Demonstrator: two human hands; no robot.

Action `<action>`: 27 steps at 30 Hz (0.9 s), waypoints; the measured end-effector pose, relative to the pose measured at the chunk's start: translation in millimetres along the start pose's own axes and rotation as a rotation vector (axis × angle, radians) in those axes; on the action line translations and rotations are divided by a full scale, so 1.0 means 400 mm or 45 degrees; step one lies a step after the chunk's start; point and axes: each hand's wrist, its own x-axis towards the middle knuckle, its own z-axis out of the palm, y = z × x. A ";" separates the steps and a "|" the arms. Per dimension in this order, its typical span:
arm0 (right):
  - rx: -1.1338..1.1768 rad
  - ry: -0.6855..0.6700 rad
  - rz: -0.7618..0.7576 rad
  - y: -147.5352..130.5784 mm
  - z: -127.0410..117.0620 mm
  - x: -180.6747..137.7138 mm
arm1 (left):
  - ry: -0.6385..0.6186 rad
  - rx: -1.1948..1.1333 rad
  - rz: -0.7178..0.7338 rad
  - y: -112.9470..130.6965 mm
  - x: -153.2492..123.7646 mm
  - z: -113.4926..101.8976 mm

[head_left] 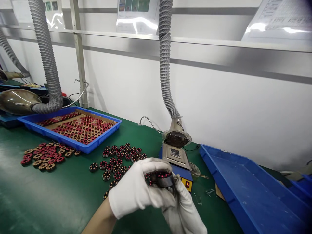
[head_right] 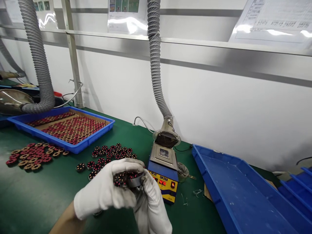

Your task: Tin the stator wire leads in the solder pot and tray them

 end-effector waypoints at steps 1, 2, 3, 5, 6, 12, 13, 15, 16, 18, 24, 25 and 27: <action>0.031 -0.009 0.009 0.000 -0.003 0.000 | -0.029 0.009 -0.013 0.004 -0.002 0.000; 0.059 -0.032 0.020 0.001 -0.005 0.000 | -0.036 0.008 -0.033 0.006 -0.004 0.000; 0.079 -0.064 0.032 0.003 -0.006 0.000 | -0.031 -0.005 -0.041 0.007 -0.007 0.002; 0.116 -0.133 0.017 0.006 -0.005 0.000 | -0.037 -0.021 -0.027 0.003 -0.010 0.005; 0.126 -0.155 -0.007 0.007 -0.003 0.000 | -0.046 -0.023 -0.011 -0.001 -0.012 0.006; 0.046 -0.083 -0.073 0.009 0.004 -0.003 | 0.137 0.064 0.151 -0.020 -0.012 -0.003; 0.021 -0.078 -0.063 0.009 0.003 -0.003 | 0.197 0.023 0.130 -0.019 -0.011 -0.009; -0.020 -0.096 -0.024 0.009 0.000 -0.003 | 0.192 -0.094 0.024 -0.012 -0.008 -0.022; -0.026 -0.107 -0.006 0.009 -0.001 -0.003 | 0.107 -0.135 -0.023 -0.008 -0.006 -0.028; -0.016 -0.104 0.020 0.010 0.001 -0.003 | -0.075 -0.162 -0.077 0.000 -0.002 -0.035; -0.101 0.060 -0.063 0.019 0.002 0.009 | 0.167 -0.222 -0.152 -0.004 0.002 0.015; -0.138 0.088 -0.108 0.022 -0.005 0.017 | 0.257 -0.209 -0.169 -0.009 0.002 0.027; -0.191 0.122 -0.191 0.027 -0.025 0.037 | 0.428 -0.201 -0.184 -0.020 0.004 0.041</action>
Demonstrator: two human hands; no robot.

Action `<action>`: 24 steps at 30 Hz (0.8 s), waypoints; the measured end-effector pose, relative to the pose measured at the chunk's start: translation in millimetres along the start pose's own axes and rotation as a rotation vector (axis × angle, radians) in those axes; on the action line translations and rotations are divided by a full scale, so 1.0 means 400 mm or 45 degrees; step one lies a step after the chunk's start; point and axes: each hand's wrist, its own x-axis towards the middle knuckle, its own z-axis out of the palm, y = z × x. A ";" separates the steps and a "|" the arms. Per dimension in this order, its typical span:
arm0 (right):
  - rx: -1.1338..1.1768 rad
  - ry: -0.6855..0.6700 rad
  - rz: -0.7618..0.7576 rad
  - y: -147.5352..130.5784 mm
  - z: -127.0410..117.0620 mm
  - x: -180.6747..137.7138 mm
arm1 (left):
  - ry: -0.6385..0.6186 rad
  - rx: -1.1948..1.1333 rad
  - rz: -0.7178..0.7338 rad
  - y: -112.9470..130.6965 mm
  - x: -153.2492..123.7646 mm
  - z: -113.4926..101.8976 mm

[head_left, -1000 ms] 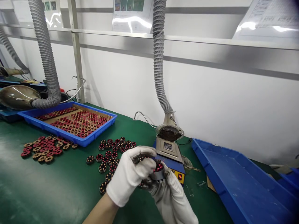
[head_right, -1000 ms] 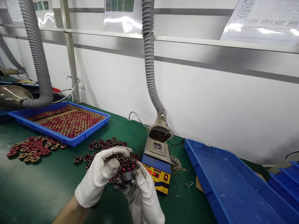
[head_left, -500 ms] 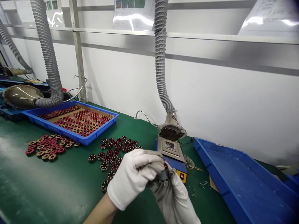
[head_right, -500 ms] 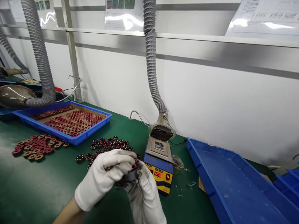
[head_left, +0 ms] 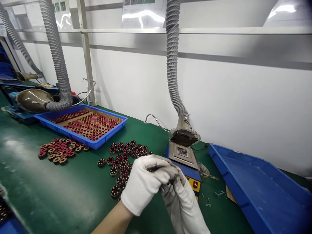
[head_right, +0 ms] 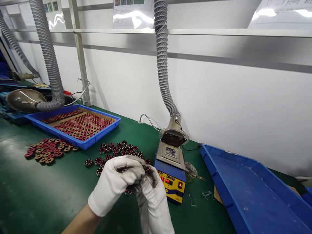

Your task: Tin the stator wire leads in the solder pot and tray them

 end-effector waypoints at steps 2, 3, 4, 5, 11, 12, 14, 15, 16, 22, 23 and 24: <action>-0.004 0.019 -0.032 0.009 -0.014 0.017 | 0.104 -0.066 0.022 -0.007 0.004 -0.004; 0.007 0.034 -0.024 0.011 -0.017 0.021 | 0.137 -0.106 0.038 -0.007 0.007 -0.011; 0.027 0.054 0.001 0.011 -0.016 0.020 | 0.139 -0.133 0.059 -0.005 0.010 -0.020; 0.049 0.069 0.043 0.009 -0.011 0.016 | 0.099 -0.134 0.076 0.000 0.012 -0.030; 0.085 0.026 0.129 -0.016 0.038 -0.035 | -0.312 -0.075 -0.037 0.009 0.005 -0.038; 0.079 0.016 0.111 -0.019 0.038 -0.038 | -0.254 -0.163 -0.049 0.003 0.003 -0.031; 0.064 -0.015 0.110 -0.023 0.030 -0.040 | -0.094 -0.333 -0.016 -0.008 0.002 -0.022; 0.059 -0.032 0.121 -0.025 0.024 -0.040 | -0.005 -0.402 0.036 -0.010 0.002 -0.023; 0.057 -0.047 0.136 -0.027 0.018 -0.039 | 0.077 -0.443 0.101 -0.008 0.002 -0.026; 0.078 -0.103 0.170 -0.031 0.018 -0.043 | -0.298 -0.119 -0.022 0.024 -0.004 -0.043; 0.093 -0.108 0.177 -0.031 0.019 -0.043 | -0.345 -0.111 -0.017 0.022 -0.005 -0.039; 0.107 -0.108 0.184 -0.031 0.020 -0.043 | -0.341 -0.133 0.015 0.019 -0.005 -0.034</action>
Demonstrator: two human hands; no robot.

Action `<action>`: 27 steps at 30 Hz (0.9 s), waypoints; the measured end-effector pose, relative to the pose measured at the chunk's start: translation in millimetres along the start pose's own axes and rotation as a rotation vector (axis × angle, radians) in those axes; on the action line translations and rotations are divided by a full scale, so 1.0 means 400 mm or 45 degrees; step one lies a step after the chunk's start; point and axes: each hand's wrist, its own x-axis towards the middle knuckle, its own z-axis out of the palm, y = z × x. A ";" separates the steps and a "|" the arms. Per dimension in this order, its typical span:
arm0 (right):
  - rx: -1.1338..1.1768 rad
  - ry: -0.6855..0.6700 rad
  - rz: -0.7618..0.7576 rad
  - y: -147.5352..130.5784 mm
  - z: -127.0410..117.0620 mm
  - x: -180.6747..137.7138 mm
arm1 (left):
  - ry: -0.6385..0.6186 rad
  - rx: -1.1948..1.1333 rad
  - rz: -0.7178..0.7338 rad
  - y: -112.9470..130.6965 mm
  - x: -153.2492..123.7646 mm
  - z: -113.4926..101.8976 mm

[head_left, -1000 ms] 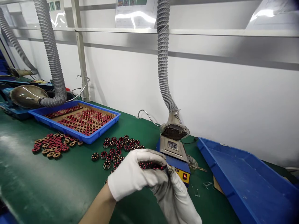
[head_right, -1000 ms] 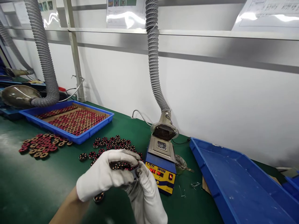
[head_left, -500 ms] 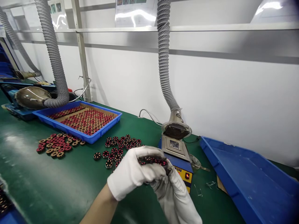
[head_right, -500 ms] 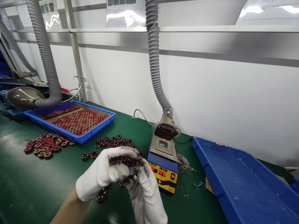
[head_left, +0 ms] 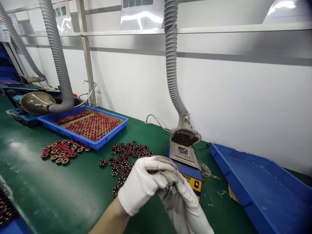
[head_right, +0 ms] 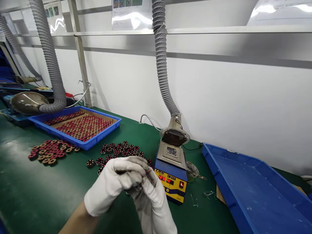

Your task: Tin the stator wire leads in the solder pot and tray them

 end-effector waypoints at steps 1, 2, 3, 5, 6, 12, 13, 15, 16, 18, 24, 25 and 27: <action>0.014 -0.005 0.014 -0.002 -0.001 0.000 | 0.038 -0.034 0.040 -0.006 0.001 0.003; 0.030 -0.022 0.039 -0.005 -0.002 0.000 | 0.102 -0.075 0.079 -0.012 0.003 0.004; 0.049 -0.054 0.072 -0.008 -0.004 0.001 | 0.183 -0.114 0.117 -0.016 0.003 0.003; 0.104 -0.158 0.149 -0.016 -0.007 0.001 | 0.345 -0.108 0.193 -0.016 0.002 -0.005; 0.141 -0.212 0.179 -0.019 -0.007 0.001 | 0.377 -0.046 0.227 -0.012 0.000 -0.009; 0.334 -0.249 0.252 -0.022 0.007 0.003 | -0.028 0.609 0.340 0.018 -0.006 -0.007; 0.353 -0.241 0.257 -0.021 0.008 0.003 | -0.039 0.646 0.417 0.017 -0.005 -0.005; 0.363 -0.238 0.259 -0.020 0.008 0.003 | -0.050 0.674 0.555 0.014 -0.002 -0.005; 0.353 -0.240 0.268 -0.020 0.008 0.003 | -0.064 0.693 0.585 0.013 -0.001 -0.007; 0.344 -0.236 0.292 -0.019 0.006 0.004 | -0.085 0.766 0.585 0.012 -0.001 -0.013; 0.335 -0.174 0.216 -0.016 0.014 0.009 | -0.029 0.947 0.622 0.006 -0.003 -0.017; 0.337 -0.147 0.176 -0.015 0.018 0.010 | -0.027 0.942 0.645 0.005 -0.003 -0.015; 0.328 -0.097 0.107 -0.013 0.023 0.010 | -0.025 0.936 0.681 0.002 -0.002 -0.011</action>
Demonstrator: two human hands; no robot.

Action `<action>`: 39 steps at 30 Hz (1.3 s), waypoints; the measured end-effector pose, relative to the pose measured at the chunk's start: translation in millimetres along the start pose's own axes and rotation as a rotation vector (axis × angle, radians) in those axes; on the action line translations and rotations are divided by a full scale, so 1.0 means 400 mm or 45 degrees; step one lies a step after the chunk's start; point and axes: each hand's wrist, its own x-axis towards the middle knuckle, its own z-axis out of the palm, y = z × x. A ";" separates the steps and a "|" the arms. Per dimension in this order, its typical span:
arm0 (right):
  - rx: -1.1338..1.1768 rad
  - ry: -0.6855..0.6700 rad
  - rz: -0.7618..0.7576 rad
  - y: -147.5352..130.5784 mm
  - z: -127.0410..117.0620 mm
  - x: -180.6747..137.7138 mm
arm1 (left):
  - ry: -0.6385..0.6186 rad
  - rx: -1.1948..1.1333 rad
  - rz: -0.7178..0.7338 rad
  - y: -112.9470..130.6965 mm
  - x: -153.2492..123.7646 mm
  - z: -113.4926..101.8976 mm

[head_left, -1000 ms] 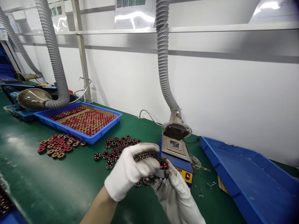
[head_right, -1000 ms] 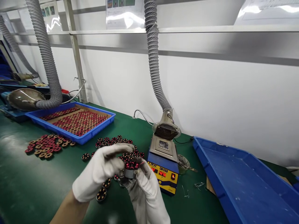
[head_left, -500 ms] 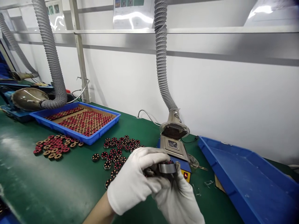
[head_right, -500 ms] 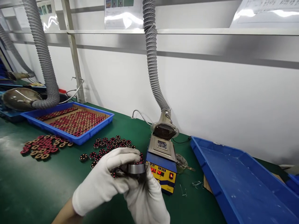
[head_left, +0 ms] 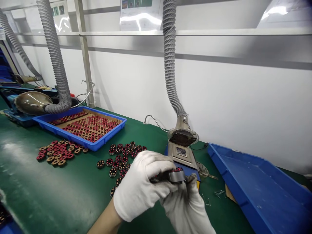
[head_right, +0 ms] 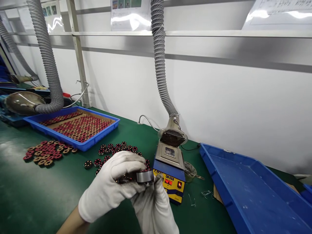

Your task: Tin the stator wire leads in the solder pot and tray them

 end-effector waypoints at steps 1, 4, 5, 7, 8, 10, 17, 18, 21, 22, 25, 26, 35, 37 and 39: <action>-0.013 0.007 -0.010 0.001 0.001 0.000 | 0.009 0.004 0.012 0.001 0.000 0.002; -0.035 -0.024 0.028 0.001 -0.003 -0.003 | 0.004 0.045 -0.012 0.003 -0.001 0.008; -0.032 -0.038 0.038 -0.001 -0.006 -0.005 | -0.006 0.058 -0.019 0.003 -0.001 0.008; -0.009 -0.060 0.056 -0.004 -0.010 -0.008 | -0.029 0.059 0.000 0.000 -0.001 0.006; 0.011 -0.076 0.075 -0.005 -0.010 -0.009 | -0.038 0.042 0.022 -0.002 0.000 0.003; 0.048 -0.124 0.127 -0.005 -0.007 -0.010 | -0.052 -0.028 0.078 -0.008 0.003 -0.007; -0.173 -0.148 0.199 0.002 0.002 -0.017 | -0.010 -0.211 -0.030 -0.016 0.003 -0.024; -0.200 -0.116 0.167 0.002 0.000 -0.018 | 0.038 -0.247 -0.054 -0.013 -0.001 -0.022; -0.288 -0.012 0.020 -0.001 0.000 -0.019 | 0.229 -0.436 -0.146 -0.002 -0.013 -0.022; -0.321 0.004 -0.020 -0.002 0.002 -0.019 | 0.308 -0.500 -0.201 0.001 -0.016 -0.026; -0.363 0.003 -0.087 -0.006 0.009 -0.015 | 0.343 -0.602 -0.421 0.003 -0.015 -0.047; -0.364 0.005 -0.103 -0.007 0.010 -0.014 | 0.247 -0.612 -0.494 0.001 -0.012 -0.053; -0.414 0.093 -0.202 -0.003 -0.002 -0.022 | 0.017 -0.730 -0.494 0.010 0.001 -0.018; -0.430 0.059 -0.199 -0.006 0.003 -0.025 | 0.092 -0.723 -0.486 0.015 -0.007 -0.015; -0.457 0.037 -0.206 -0.011 0.008 -0.027 | 0.220 -0.807 -0.495 0.014 -0.015 -0.018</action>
